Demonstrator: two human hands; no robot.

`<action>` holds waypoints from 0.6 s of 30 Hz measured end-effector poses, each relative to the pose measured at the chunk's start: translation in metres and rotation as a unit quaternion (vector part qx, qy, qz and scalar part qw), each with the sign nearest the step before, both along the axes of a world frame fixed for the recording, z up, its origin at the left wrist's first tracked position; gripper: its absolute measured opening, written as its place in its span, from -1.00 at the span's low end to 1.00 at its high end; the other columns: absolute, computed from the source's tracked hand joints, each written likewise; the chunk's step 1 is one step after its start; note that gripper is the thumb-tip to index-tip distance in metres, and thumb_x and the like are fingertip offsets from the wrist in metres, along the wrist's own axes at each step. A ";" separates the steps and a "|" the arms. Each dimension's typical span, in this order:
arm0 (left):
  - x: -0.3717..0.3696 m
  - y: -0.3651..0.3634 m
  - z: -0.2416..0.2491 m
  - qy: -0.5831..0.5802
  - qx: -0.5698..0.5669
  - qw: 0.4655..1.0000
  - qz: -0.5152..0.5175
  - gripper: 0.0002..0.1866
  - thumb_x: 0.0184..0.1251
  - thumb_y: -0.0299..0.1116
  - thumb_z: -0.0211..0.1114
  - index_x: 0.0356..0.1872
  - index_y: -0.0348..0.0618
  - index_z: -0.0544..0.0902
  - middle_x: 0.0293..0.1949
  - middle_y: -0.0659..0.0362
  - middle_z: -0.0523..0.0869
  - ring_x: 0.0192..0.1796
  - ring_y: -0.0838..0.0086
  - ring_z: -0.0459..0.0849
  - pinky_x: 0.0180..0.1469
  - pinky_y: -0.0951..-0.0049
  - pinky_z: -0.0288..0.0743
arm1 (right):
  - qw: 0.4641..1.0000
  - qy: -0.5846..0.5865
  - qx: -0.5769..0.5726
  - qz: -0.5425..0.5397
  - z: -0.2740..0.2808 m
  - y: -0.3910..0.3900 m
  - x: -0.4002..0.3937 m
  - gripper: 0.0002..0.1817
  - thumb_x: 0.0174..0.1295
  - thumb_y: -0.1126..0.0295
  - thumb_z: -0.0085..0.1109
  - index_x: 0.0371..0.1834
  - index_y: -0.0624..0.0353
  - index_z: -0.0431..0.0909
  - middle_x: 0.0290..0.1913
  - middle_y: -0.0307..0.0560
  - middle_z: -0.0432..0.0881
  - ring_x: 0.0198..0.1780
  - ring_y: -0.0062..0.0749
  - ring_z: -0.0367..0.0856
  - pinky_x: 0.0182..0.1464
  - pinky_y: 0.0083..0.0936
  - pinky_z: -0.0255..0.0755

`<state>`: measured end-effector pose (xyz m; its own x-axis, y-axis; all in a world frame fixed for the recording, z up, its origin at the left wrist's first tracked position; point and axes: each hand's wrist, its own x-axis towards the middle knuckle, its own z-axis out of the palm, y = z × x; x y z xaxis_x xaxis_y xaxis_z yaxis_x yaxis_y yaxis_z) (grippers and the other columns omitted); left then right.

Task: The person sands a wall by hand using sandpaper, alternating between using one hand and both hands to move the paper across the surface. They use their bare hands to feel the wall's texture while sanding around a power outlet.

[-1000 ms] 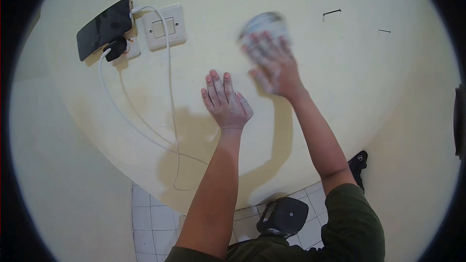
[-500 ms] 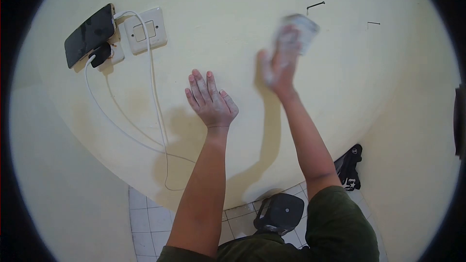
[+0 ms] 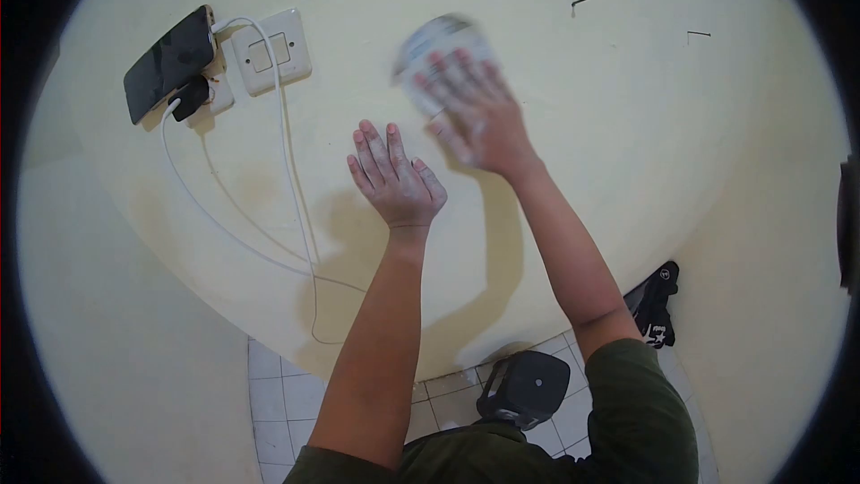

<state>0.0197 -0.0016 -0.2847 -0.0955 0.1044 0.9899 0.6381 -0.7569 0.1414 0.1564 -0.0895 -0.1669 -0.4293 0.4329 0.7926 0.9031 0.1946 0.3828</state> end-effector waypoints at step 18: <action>0.002 0.005 -0.004 0.040 0.072 0.995 -0.050 -0.32 0.47 -0.33 0.05 0.55 -0.43 0.24 0.61 -0.41 0.27 0.69 -0.22 0.24 0.68 -0.23 0.01 | 0.980 0.147 0.116 0.063 -0.020 0.013 -0.007 -0.24 0.34 0.38 0.15 0.68 0.05 0.35 0.73 0.13 0.23 0.75 0.35 0.00 0.71 0.31 -0.19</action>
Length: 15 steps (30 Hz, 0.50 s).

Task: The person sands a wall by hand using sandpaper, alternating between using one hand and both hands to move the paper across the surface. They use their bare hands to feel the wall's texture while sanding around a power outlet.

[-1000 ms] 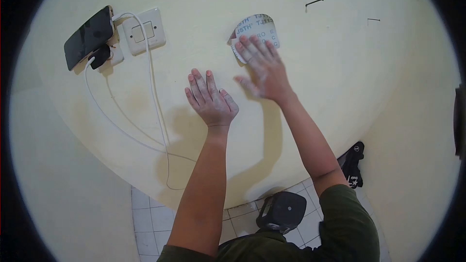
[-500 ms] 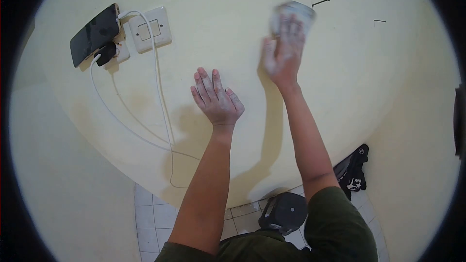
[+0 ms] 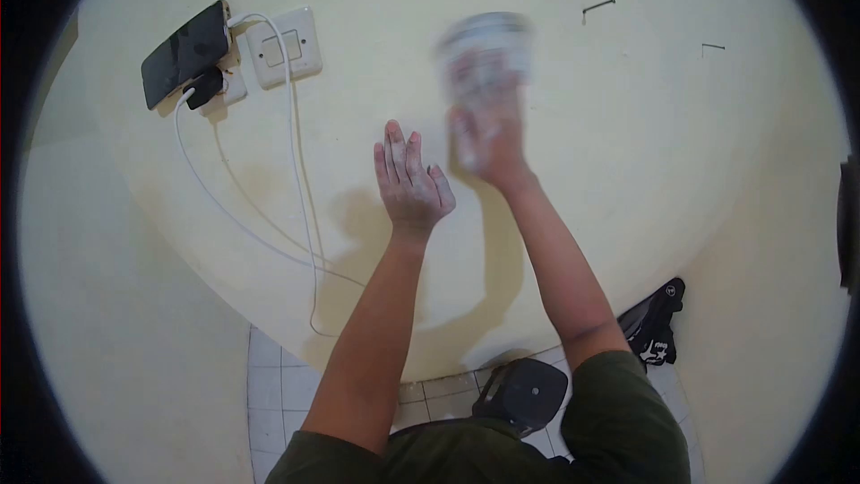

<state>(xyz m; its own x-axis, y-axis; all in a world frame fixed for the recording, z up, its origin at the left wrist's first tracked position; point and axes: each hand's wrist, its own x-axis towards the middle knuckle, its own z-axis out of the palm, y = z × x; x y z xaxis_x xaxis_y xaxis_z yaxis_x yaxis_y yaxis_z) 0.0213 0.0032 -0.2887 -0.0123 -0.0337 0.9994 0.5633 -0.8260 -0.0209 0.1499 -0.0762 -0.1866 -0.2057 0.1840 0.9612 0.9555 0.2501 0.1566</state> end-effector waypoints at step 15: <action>-0.012 -0.059 0.037 0.098 -0.098 0.986 0.095 -0.33 0.32 -0.36 0.15 0.50 -0.31 0.50 0.56 -0.22 0.43 0.69 -0.09 0.26 0.72 -0.21 -0.17 | 0.989 -0.098 -0.020 0.109 0.025 -0.042 0.114 -0.28 0.25 0.54 0.21 0.57 0.15 0.47 0.58 0.12 0.47 0.66 0.03 0.34 0.68 0.10 0.11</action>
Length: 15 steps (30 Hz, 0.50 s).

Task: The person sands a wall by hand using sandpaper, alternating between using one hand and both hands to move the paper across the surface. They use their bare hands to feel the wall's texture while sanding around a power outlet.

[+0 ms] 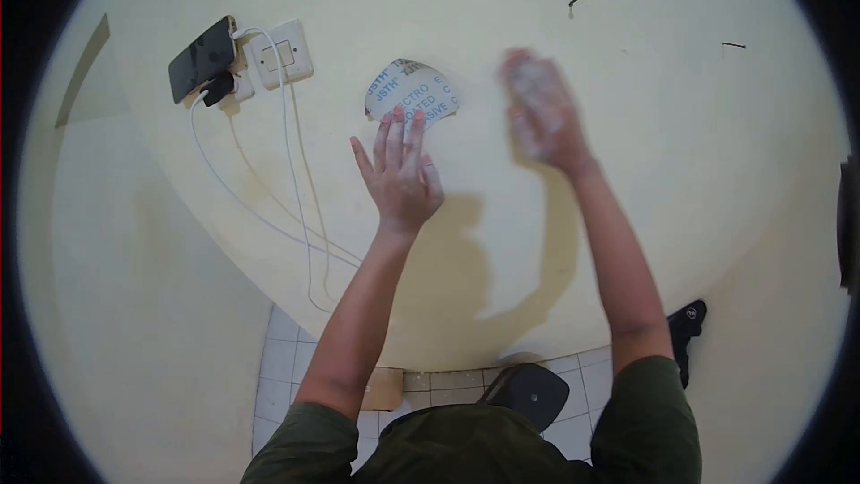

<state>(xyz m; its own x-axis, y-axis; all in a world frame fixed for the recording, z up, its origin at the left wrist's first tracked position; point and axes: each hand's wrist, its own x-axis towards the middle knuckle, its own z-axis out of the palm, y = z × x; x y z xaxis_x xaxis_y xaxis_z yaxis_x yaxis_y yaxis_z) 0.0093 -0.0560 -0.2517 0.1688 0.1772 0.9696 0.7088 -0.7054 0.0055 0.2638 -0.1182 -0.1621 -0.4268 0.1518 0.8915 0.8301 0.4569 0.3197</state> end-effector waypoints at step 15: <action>0.070 0.016 0.027 -0.098 0.012 0.994 0.039 -0.11 0.43 -0.16 0.37 0.60 -0.54 0.23 0.67 -0.40 0.14 0.75 -0.25 0.00 0.71 -0.20 -0.16 | 0.967 0.142 0.133 -0.162 0.008 -0.008 0.070 -0.37 0.50 0.34 -0.05 0.67 -0.06 0.41 0.71 -0.13 0.34 0.74 -0.13 0.20 0.74 0.05 -0.14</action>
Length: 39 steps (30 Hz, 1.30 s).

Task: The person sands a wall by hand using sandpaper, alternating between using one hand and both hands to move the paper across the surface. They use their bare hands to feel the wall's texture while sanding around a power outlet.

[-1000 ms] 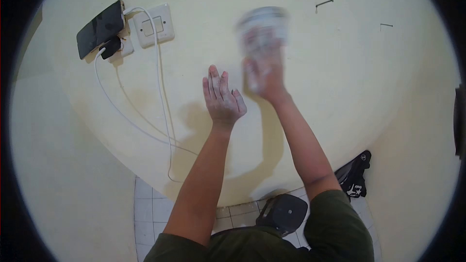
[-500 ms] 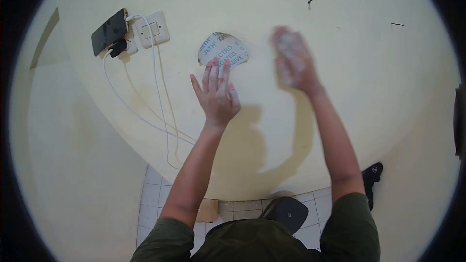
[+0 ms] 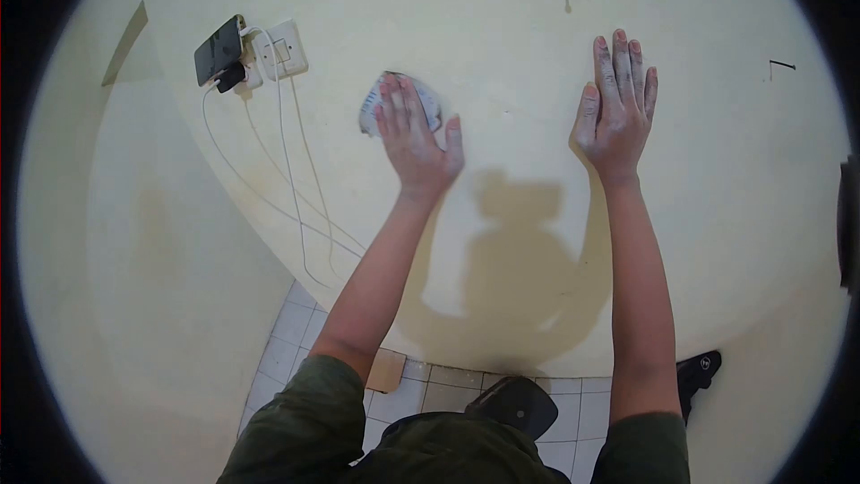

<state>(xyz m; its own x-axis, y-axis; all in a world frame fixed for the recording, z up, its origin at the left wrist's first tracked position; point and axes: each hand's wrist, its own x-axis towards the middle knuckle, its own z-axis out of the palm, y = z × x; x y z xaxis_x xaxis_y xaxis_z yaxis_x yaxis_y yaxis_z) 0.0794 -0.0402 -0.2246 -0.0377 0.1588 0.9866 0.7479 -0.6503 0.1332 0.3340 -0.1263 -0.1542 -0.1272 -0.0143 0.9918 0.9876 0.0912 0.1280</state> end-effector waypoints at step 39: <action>0.018 0.010 0.090 -0.155 0.126 0.980 -0.010 -0.58 0.50 -0.49 0.13 0.32 -0.36 0.58 0.38 -0.21 0.60 0.51 -0.09 0.49 0.62 -0.10 0.16 | 0.999 0.008 0.012 0.035 -0.005 0.002 0.005 -0.36 0.42 0.35 -0.01 0.62 -0.01 0.47 0.66 -0.10 0.41 0.70 -0.15 0.28 0.73 0.08 -0.06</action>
<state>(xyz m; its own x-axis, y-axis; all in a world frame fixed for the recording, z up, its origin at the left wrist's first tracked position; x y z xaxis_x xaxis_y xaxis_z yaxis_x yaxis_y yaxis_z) 0.0978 -0.0303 -0.1342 -0.3419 -0.0856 0.9358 0.6837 -0.7058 0.1853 0.3388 -0.1247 -0.1595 -0.1087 -0.0456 0.9930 0.9808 0.1577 0.1146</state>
